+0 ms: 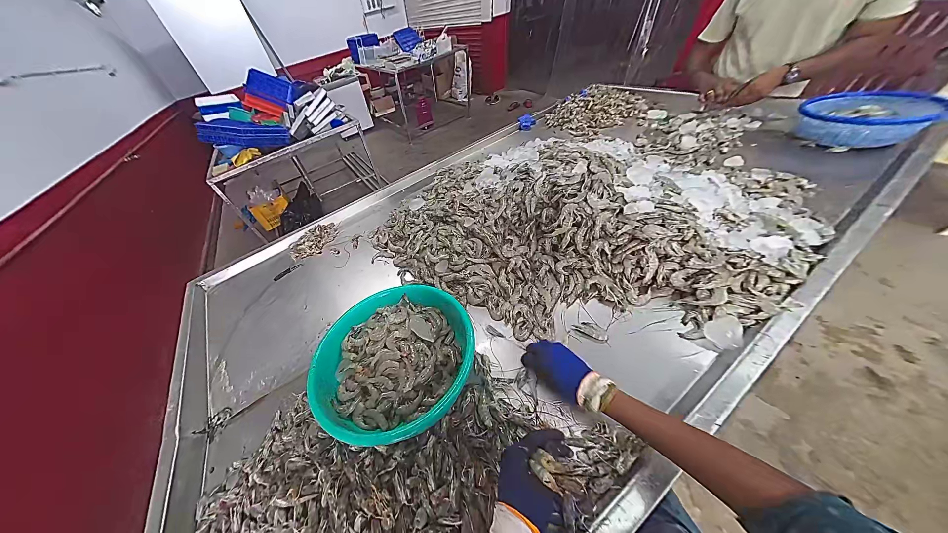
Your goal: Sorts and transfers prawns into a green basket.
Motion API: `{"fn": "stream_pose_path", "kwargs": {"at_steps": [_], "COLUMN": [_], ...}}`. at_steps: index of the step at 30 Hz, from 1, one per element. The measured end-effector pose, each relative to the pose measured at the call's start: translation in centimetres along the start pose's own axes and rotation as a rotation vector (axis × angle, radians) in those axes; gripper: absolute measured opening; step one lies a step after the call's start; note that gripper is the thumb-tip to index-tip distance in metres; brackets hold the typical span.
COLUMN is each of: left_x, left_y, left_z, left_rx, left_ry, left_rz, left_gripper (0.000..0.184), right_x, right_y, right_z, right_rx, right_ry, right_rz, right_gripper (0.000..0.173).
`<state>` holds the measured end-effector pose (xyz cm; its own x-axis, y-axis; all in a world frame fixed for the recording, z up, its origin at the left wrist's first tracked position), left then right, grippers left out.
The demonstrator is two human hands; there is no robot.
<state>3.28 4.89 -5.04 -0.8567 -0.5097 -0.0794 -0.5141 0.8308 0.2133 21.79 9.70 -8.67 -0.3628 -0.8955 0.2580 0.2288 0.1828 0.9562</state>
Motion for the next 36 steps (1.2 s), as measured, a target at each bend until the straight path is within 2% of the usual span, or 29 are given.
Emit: {"fn": "stream_pose_path", "kwargs": {"at_steps": [2,4,7,9,11,14,17,19,20,22,23,25,27,29,31,33,36], "left_x": [0.0,-0.7,-2.0,-2.8,-3.3,-3.5,-2.2,-0.9,-0.2,0.1,-0.4,-1.6,-2.1,-1.4,0.3,2.3,4.6], "left_y": [0.6,0.6,-0.7,-0.8,0.1,0.7,0.1,1.3,2.7,6.4,8.2,11.6,14.7,16.1,16.5,16.5,16.6], "left_z": [0.6,-0.1,-1.5,-2.1,-2.9,-3.2,-1.7,-2.4,-3.2,-4.1,-4.5,-5.7,-5.6,-4.9,-4.5,-3.9,-2.7], "left_rx": [-0.117,-0.302,-0.559,-0.647,-0.723,-0.729,-0.413,-0.175,-0.07,0.202,0.432,0.966,1.27,1.356,1.371,1.42,1.515], "left_ry": [0.054,0.107,0.163,0.187,0.212,0.252,0.228,0.243,0.28,0.286,0.248,0.208,0.194,0.228,0.239,0.159,-0.005], "left_rz": [-0.033,0.023,0.258,0.305,0.299,0.407,0.395,0.271,0.169,-0.121,-0.278,-0.574,-0.817,-0.911,-0.944,-0.916,-0.901], "left_gripper": [0.043,0.046,0.067,0.081,0.073,0.06,0.056,0.05,0.039,0.025,0.022,0.032,0.05,0.071,0.082,0.083,0.071], "right_x": [3.4,6.9,11.0,12.2,12.5,12.5,11.6,10.3,9.8,9.2,8.9,7.7,5.9,3.8,2.1,1.9,3.9], "right_y": [-0.9,-1.1,0.7,2.2,2.8,3.3,2.5,1.8,1.6,2.5,3.1,3.9,3.4,1.8,0.0,-0.6,2.2], "right_z": [-1.9,-1.9,1.1,2.8,3.7,4.3,2.5,-0.4,-1.4,-0.5,1.0,5.6,10.2,12.7,13.5,12.7,11.0], "right_rx": [0.015,-0.06,-0.372,-0.468,-0.419,-0.101,0.057,0.051,0.053,-0.007,-0.049,-0.071,-0.076,-0.073,-0.036,0.006,0.071], "right_ry": [-0.322,-0.479,-0.417,-0.338,-0.274,-0.199,-0.276,-0.392,-0.396,-0.29,-0.2,0.012,0.189,0.179,0.144,0.101,-0.056], "right_rz": [0.075,0.168,0.218,0.19,0.146,0.083,0.089,0.119,0.128,0.101,0.08,0.081,0.113,0.193,0.229,0.239,0.279], "right_gripper": [0.03,0.035,0.033,0.034,0.032,0.028,0.026,0.027,0.032,0.039,0.037,0.028,0.03,0.03,0.038,0.037,0.029]}}
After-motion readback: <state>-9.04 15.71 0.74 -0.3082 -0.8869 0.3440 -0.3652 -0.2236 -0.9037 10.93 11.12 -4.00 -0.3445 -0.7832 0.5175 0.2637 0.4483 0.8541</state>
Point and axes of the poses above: each hand's wrist, its own x-axis away from the middle knuckle, its own y-axis out of the back of the hand, z = x × y, the point moved 8 cm from there along -x, towards the middle knuckle, and after that the axes turned 15 degrees about -y, right-handed, at the moved point
